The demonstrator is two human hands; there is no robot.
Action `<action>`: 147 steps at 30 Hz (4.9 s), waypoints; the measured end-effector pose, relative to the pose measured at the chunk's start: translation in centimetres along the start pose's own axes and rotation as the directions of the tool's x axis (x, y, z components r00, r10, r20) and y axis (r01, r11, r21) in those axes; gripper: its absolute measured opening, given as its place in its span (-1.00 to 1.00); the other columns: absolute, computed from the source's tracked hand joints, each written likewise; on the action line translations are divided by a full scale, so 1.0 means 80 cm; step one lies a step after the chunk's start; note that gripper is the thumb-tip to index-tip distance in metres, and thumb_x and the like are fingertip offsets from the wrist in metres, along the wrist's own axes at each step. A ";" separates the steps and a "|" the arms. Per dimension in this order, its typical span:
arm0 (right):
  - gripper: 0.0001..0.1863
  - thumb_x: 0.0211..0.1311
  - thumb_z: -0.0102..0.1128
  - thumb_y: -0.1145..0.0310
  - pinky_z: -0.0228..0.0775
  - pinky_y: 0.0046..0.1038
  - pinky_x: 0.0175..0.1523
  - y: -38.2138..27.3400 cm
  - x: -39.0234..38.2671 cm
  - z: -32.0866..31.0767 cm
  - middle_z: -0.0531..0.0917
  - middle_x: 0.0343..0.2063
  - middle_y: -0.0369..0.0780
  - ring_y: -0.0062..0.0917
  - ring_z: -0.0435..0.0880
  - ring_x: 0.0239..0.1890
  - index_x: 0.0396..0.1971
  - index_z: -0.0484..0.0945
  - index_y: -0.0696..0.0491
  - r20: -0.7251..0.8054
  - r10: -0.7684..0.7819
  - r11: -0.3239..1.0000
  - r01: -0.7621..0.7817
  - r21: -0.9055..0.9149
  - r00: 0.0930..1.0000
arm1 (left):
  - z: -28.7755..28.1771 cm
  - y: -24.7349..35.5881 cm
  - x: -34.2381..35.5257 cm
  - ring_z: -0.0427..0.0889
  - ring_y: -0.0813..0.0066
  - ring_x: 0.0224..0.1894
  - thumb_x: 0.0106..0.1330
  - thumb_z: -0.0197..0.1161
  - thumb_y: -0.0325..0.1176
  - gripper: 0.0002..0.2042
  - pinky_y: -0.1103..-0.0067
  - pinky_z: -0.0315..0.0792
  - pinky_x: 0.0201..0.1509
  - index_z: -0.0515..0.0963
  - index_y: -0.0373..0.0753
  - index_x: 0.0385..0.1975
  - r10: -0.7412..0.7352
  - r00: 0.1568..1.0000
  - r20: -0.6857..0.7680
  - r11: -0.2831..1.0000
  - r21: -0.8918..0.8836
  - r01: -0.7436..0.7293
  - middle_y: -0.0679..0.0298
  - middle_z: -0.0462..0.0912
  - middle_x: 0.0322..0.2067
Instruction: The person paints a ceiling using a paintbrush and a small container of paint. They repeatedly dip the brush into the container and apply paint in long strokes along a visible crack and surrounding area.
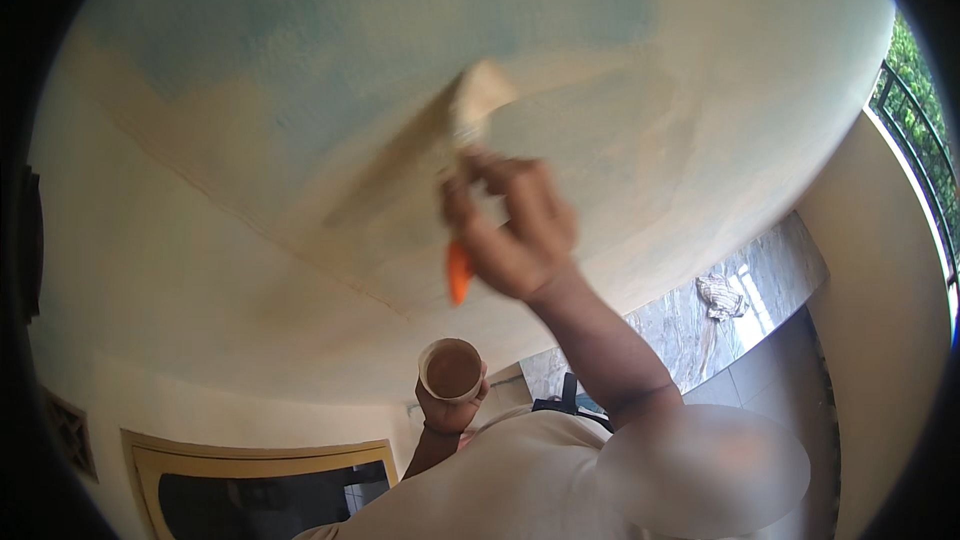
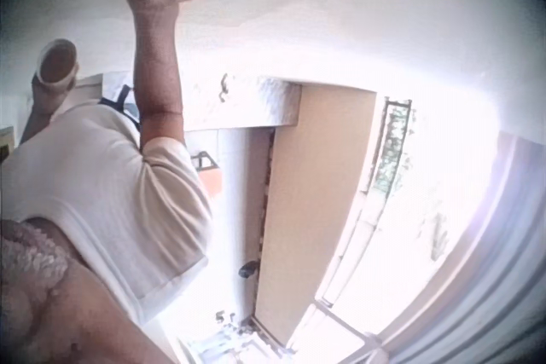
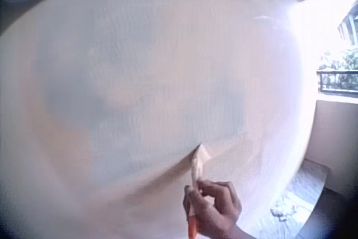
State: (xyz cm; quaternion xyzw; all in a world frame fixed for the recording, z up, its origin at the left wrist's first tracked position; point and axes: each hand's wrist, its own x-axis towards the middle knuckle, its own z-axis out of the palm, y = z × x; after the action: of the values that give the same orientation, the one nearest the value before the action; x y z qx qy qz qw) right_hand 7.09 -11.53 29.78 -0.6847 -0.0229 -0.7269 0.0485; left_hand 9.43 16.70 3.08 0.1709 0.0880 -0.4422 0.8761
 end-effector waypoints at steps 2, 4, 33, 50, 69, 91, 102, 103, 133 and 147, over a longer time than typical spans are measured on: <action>-0.76 0.01 0.55 0.59 0.64 -0.46 -0.31 -0.039 0.003 0.010 0.73 -0.24 -0.05 -0.35 0.75 -0.31 -0.31 0.68 0.14 0.017 -0.033 0.967 0.028 0.255 0.999 | 0.004 -0.003 0.008 0.55 -0.09 0.24 0.42 0.03 0.18 -0.43 0.09 0.54 0.14 0.51 -0.08 0.25 -0.009 1.000 -0.023 1.000 0.025 0.009 0.11 0.61 0.18; -0.80 0.05 0.50 0.58 0.66 -0.47 -0.30 -0.039 0.008 0.003 0.72 -0.27 -0.08 -0.35 0.76 -0.32 -0.31 0.67 0.16 0.022 0.014 0.934 -0.021 0.356 1.000 | 0.008 -0.008 0.015 0.56 -0.09 0.22 0.41 0.03 0.20 -0.42 0.09 0.54 0.14 0.51 -0.08 0.25 -0.014 1.000 -0.015 0.999 0.038 0.015 0.11 0.62 0.16; -0.95 0.24 0.39 0.57 0.45 -0.59 -0.44 0.129 0.064 -0.065 0.77 -0.37 -0.18 -0.62 0.62 -0.53 -0.33 0.70 0.22 -0.396 0.593 0.792 -0.421 0.442 0.701 | -0.005 -0.005 -0.020 0.59 -0.09 0.19 0.44 0.01 0.17 -0.45 0.07 0.56 0.09 0.52 -0.06 0.23 0.077 0.997 -0.023 0.997 -0.016 -0.077 0.13 0.64 0.14; -0.79 0.13 0.45 0.63 0.48 -0.54 -0.39 0.029 0.029 -0.015 0.74 -0.32 -0.13 -0.53 0.68 -0.40 -0.22 0.66 0.16 -0.137 0.377 0.779 -0.234 0.581 0.916 | -0.005 -0.003 -0.001 0.56 -0.08 0.20 0.41 0.03 0.19 -0.44 0.11 0.56 0.09 0.53 -0.05 0.23 0.047 0.998 0.034 0.999 0.012 -0.047 0.15 0.64 0.14; -0.70 -0.05 0.54 0.53 0.47 -0.57 -0.45 0.021 0.004 0.003 0.72 -0.28 -0.13 -0.49 0.66 -0.41 -0.24 0.73 0.09 -0.065 0.002 0.998 -0.006 -0.062 0.998 | 0.012 -0.013 0.007 0.56 -0.01 0.22 0.45 0.03 0.16 -0.47 0.07 0.54 0.11 0.51 -0.04 0.23 -0.008 1.000 -0.001 1.000 0.015 0.008 0.16 0.62 0.17; -0.82 0.20 0.38 0.71 0.62 -0.54 -0.31 0.012 0.066 0.011 0.71 -0.30 -0.14 -0.48 0.73 -0.26 -0.22 0.63 0.26 -0.269 -0.036 0.992 0.002 -0.127 0.962 | 0.007 0.000 -0.018 0.64 0.05 0.15 0.47 0.01 0.13 -0.49 0.05 0.57 0.02 0.52 -0.06 0.21 0.109 0.992 -0.063 0.990 -0.085 -0.114 0.16 0.65 0.13; -0.72 -0.10 0.42 0.59 0.43 -0.58 -0.47 -0.164 0.055 0.113 0.68 -0.31 -0.10 -0.47 0.62 -0.40 -0.29 0.66 0.11 -0.026 -0.160 0.862 0.153 0.483 0.987 | 0.011 0.002 -0.005 0.64 0.02 0.13 0.51 0.00 0.10 -0.53 0.06 0.57 -0.01 0.53 -0.10 0.18 0.096 0.995 0.026 0.991 -0.092 -0.093 0.13 0.64 0.13; -0.73 -0.06 0.42 0.62 0.46 -0.57 -0.44 -0.157 0.057 0.109 0.68 -0.30 -0.09 -0.44 0.65 -0.39 -0.28 0.66 0.12 -0.030 -0.100 0.843 0.100 0.528 0.995 | 0.015 0.001 -0.010 0.64 0.02 0.13 0.51 0.00 0.10 -0.52 0.06 0.57 -0.01 0.53 -0.10 0.18 0.103 0.995 0.003 0.991 -0.092 -0.102 0.13 0.64 0.13; -0.81 0.24 0.26 0.74 0.59 -0.49 -0.27 -0.097 0.076 0.059 0.68 -0.23 0.02 -0.47 0.71 -0.30 -0.18 0.57 0.20 -0.225 0.284 0.838 -0.128 0.530 0.932 | 0.018 0.004 -0.025 0.56 0.07 0.28 0.54 0.03 0.03 -0.46 0.12 0.38 0.41 0.51 -0.35 0.20 0.155 0.973 0.169 0.963 -0.244 -0.111 0.02 0.63 0.17; -0.73 0.22 0.25 0.74 0.61 -0.56 -0.37 -0.051 0.059 0.038 0.70 -0.25 -0.01 -0.54 0.69 -0.44 -0.10 0.54 0.18 -0.190 0.350 0.745 -0.150 0.650 0.917 | 0.007 0.002 -0.025 0.57 0.08 0.27 0.52 0.02 0.11 -0.48 0.04 0.46 0.29 0.52 -0.16 0.22 0.171 0.983 0.060 0.977 -0.138 -0.161 0.13 0.62 0.19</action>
State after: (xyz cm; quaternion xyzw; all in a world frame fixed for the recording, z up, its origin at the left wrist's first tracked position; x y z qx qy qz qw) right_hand 9.39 -7.37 34.79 -0.5079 -0.1610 -0.7596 0.3730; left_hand 8.41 18.06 4.28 0.1030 0.0714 -0.3664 0.9220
